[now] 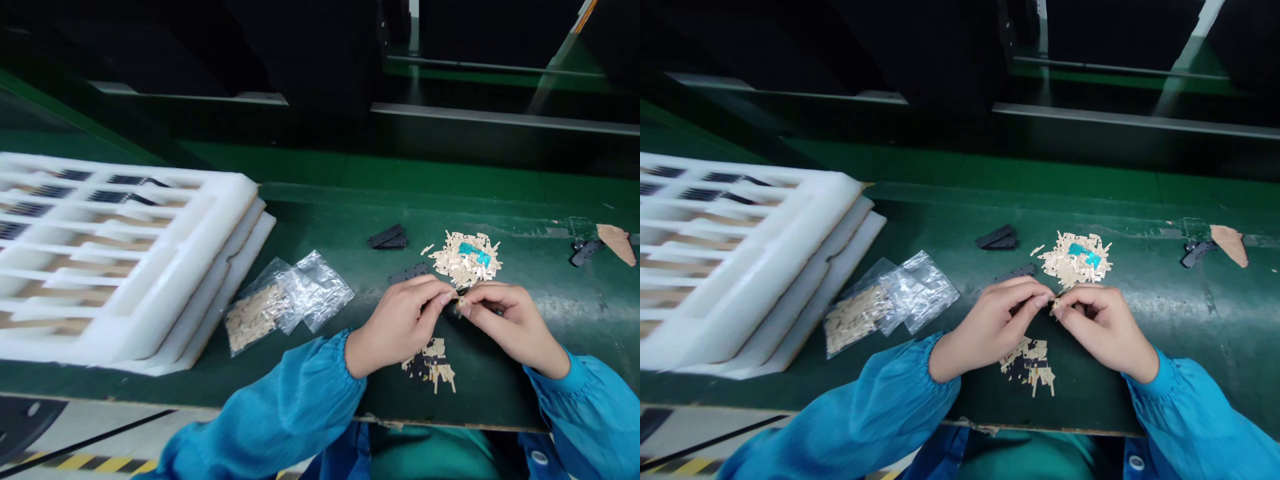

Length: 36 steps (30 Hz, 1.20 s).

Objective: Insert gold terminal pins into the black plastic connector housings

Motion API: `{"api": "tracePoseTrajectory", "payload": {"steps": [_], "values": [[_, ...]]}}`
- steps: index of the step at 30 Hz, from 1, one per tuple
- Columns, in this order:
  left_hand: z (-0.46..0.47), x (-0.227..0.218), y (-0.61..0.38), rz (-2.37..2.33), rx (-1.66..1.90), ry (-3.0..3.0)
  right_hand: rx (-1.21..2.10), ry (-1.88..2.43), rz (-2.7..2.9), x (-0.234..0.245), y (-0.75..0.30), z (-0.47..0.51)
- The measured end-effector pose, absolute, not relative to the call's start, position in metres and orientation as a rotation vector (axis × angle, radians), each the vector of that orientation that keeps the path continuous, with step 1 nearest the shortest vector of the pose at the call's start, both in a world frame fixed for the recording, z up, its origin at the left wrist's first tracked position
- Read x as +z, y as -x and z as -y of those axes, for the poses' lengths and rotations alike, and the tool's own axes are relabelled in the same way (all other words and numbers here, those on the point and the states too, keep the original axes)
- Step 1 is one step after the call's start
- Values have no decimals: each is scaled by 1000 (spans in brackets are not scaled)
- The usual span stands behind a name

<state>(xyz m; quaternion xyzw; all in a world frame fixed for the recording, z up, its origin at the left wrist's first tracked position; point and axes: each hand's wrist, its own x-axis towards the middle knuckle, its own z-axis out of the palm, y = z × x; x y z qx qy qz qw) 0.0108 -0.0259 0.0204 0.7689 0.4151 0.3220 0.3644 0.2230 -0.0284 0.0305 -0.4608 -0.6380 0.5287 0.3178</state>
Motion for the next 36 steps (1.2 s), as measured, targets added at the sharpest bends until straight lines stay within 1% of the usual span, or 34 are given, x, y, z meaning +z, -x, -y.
{"api": "tracePoseTrajectory", "payload": {"steps": [5,11,14,17,21,24,29,32,36], "values": [[26,19,-17,-1211,674,-2003,1494,1153,1747,38,-225,29],[19,33,-16,-973,640,-1273,1514,1218,1731,33,-229,25],[16,35,-14,-953,673,-1148,1512,1213,1763,29,-229,25],[17,31,-14,-1010,711,-1174,1427,1254,1777,27,-226,25],[20,28,-15,-1194,878,-1366,979,1362,1764,25,-220,27],[23,28,-16,-1240,928,-1553,847,1340,1827,23,-216,29],[25,26,-18,-1209,907,-1694,838,1321,1856,23,-211,30],[24,25,-19,-1190,884,-1672,925,1283,1824,24,-211,28],[22,28,-17,-1141,822,-1483,1098,1269,1763,23,-213,27]]}}
